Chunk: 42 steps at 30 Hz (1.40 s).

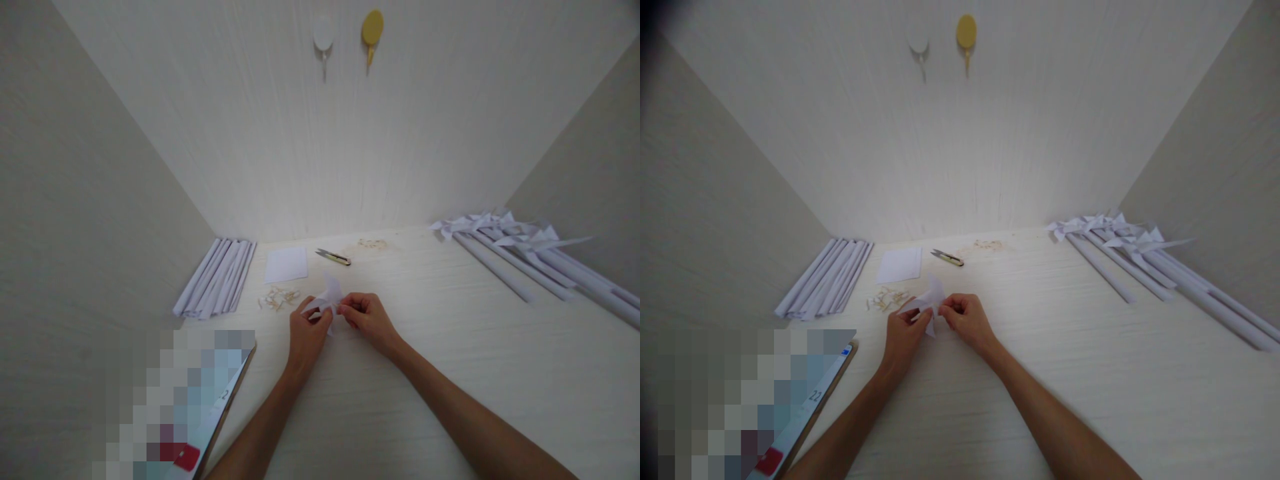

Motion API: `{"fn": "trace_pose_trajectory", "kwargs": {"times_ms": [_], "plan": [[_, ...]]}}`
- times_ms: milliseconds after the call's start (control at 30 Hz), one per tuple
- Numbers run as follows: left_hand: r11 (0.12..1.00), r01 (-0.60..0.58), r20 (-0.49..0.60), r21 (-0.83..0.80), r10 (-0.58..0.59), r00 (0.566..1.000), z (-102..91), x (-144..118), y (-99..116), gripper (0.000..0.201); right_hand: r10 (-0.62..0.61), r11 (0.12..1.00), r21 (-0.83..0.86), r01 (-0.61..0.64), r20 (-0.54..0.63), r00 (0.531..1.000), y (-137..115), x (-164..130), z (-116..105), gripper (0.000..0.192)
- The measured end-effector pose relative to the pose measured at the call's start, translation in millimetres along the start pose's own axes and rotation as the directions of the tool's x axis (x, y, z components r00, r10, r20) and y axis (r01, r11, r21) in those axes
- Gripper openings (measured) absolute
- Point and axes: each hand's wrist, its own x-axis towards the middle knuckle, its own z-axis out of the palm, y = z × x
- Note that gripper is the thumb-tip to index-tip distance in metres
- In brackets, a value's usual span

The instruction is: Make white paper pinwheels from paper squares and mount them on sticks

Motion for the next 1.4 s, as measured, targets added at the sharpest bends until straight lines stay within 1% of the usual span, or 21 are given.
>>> {"fn": "trace_pose_trajectory", "kwargs": {"times_ms": [100,200,267,467,633,733,900,967,1033,1100,1167,1200,1233,1267,1333,1400], "plan": [[0.999,-0.017,0.019,0.034,0.016,1.0,-0.6,1,-3,0.009,-0.007,1.0,-0.009,0.007,0.0,1.0,1,0,0,0.015],[0.999,-0.033,0.038,0.026,0.032,0.999,-0.8,2,-5,0.009,-0.013,1.0,-0.027,0.013,0.0,1.0,2,0,1,0.014],[0.999,-0.046,0.038,0.029,0.045,0.998,-1.0,1,-6,0.009,-0.021,0.999,-0.046,0.021,-0.002,1.0,2,0,1,0.014],[0.989,-0.076,0.022,0.124,0.074,0.997,-2.0,-1,-3,0.012,-0.039,0.994,-0.1,0.037,-0.024,0.999,3,0,2,0.015],[0.993,-0.072,0.017,0.089,0.07,0.997,-2.1,0,-5,0.017,-0.061,0.986,-0.157,0.055,-0.03,0.998,3,-1,3,0.014],[0.992,-0.086,0.024,0.091,0.084,0.996,-2.0,1,-8,0.015,-0.08,0.98,-0.187,0.073,-0.032,0.996,4,-1,3,0.015],[0.971,-0.17,0.017,0.17,0.17,0.985,-2.7,1,-5,0.009,-0.17,0.952,-0.271,0.139,-0.096,0.981,8,-4,5,0.014],[0.959,-0.218,0.025,0.181,0.217,0.976,-3.2,1,-3,0.009,-0.18,0.95,-0.279,0.142,-0.115,0.977,7,-5,5,0.013],[0.946,-0.263,0.037,0.188,0.261,0.965,-3.6,0,-3,0.01,-0.127,0.971,-0.218,0.102,-0.102,0.987,6,-4,5,0.014],[0.934,-0.3,0.051,0.192,0.296,0.954,-4.0,0,-3,0.011,-0.014,0.996,-0.091,0.009,-0.053,0.998,4,-2,4,0.015],[0.932,-0.314,0.061,0.18,0.308,0.95,-4.1,-1,-4,0.013,0.072,0.997,0.023,-0.072,-0.007,0.997,3,-1,4,0.015],[0.934,-0.312,0.061,0.171,0.306,0.95,-4.1,-1,-5,0.013,0.085,0.995,0.048,-0.084,-0.002,0.996,3,-1,4,0.015],[0.937,-0.307,0.058,0.165,0.302,0.952,-4.1,-1,-5,0.012,0.072,0.997,0.041,-0.071,-0.016,0.997,3,-1,4,0.015],[0.94,-0.302,0.057,0.159,0.296,0.953,-4.1,-1,-5,0.012,0.034,0.999,0.003,-0.034,-0.046,0.998,4,-3,5,0.014],[0.944,-0.29,0.056,0.155,0.285,0.957,-4.0,-1,-5,0.011,-0.091,0.987,-0.141,0.073,-0.123,0.988,5,-6,7,0.014],[0.948,-0.28,0.058,0.154,0.274,0.96,-3.8,-1,-4,0.011,-0.209,0.949,-0.275,0.155,-0.18,0.961,5,-10,9,0.013]]}}
